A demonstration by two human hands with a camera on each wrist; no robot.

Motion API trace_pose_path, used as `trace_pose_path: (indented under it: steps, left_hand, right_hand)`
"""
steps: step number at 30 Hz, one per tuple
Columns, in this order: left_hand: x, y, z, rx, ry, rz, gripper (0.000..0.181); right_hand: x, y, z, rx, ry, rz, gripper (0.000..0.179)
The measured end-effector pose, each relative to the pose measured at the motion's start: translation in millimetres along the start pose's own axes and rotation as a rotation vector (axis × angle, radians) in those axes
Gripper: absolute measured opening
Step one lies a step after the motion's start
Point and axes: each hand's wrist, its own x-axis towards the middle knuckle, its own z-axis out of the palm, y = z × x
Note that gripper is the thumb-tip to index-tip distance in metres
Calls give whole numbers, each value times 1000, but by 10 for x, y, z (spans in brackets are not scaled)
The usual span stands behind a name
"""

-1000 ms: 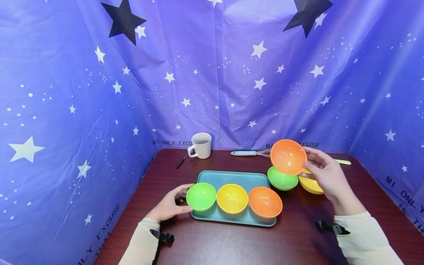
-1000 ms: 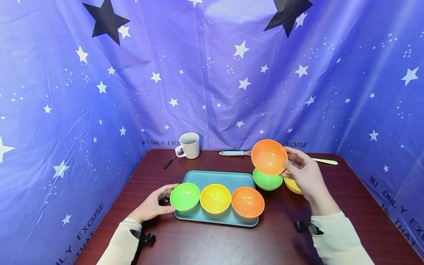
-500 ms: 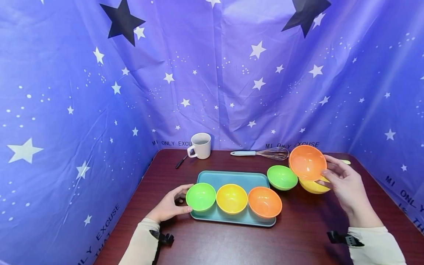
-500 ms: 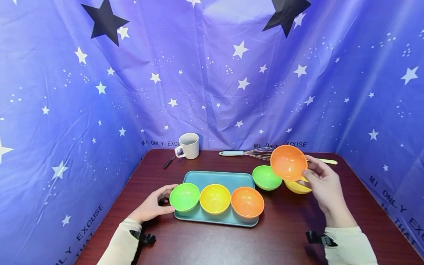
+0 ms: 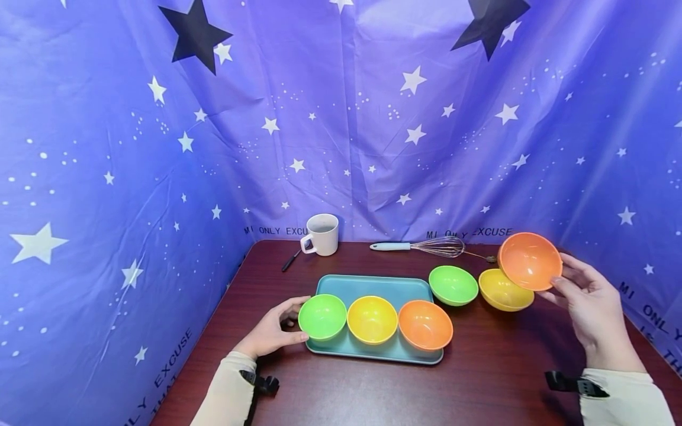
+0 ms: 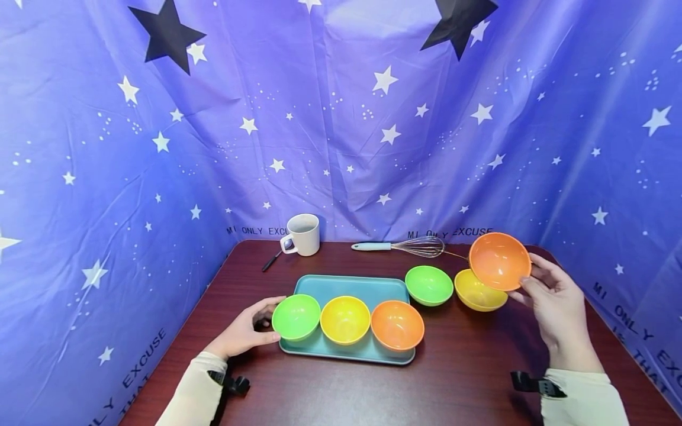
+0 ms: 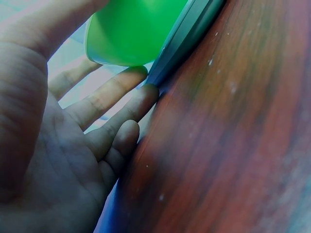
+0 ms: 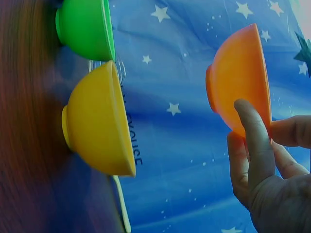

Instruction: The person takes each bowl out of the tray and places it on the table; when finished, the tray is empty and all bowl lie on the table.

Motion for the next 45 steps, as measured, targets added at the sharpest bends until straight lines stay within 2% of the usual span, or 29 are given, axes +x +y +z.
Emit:
trace_pose_path:
  steps: [15, 22, 26, 32, 45]
  left_hand:
    - [-5, -5, -1, -7, -3, 1, 79]
    - [-6, -2, -3, -15, -8, 6, 78]
    - [-7, -1, -4, -17, -8, 5, 78]
    - [-9, 8, -2, -13, -5, -1, 77]
    - [-6, 12, -3, 7, -6, 1, 78]
  right_hand:
    - [-1, -41, -242, 119, 142, -4, 55]
    - [-7, 10, -351, 102, 217, 43, 55]
    - [-6, 49, -389, 53, 281, 63, 59]
    - [7, 91, -444, -63, 392, 137, 65]
    - [21, 172, -639, -131, 463, 248, 69]
